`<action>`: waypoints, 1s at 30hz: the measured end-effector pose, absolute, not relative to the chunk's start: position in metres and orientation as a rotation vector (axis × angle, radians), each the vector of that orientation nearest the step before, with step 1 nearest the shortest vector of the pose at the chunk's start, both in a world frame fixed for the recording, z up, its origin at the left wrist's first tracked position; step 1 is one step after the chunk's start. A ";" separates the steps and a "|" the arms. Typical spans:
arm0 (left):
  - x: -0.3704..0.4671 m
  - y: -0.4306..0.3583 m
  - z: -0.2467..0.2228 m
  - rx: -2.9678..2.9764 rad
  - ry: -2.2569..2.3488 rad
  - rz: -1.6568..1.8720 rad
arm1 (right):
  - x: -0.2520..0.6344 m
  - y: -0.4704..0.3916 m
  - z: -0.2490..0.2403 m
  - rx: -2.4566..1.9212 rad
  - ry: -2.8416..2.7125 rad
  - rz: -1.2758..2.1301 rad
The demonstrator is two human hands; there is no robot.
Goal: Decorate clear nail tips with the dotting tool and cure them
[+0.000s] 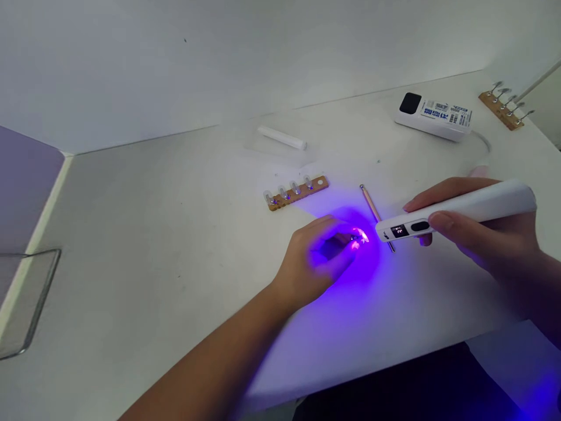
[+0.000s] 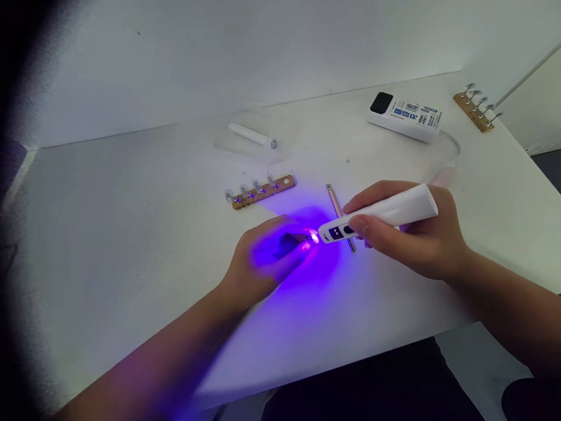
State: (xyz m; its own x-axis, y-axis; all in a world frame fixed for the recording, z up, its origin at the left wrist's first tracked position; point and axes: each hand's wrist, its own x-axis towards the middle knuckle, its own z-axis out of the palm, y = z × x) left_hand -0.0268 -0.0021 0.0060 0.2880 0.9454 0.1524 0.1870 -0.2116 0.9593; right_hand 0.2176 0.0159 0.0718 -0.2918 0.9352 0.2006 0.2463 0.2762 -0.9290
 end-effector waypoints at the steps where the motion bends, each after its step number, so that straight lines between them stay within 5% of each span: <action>1: -0.027 -0.002 0.006 1.623 1.058 1.021 | 0.218 0.016 0.071 -1.084 -1.726 1.057; 30: -0.027 -0.002 0.005 1.631 1.040 1.023 | 0.219 0.016 0.071 -1.066 -1.719 1.072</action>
State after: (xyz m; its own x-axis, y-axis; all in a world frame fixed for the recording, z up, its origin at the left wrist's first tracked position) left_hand -0.0268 -0.0022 0.0049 0.2983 0.9405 0.1626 0.1779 -0.2221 0.9586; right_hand 0.2185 0.0160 0.0707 -0.2983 0.9325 0.2037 0.2274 0.2767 -0.9337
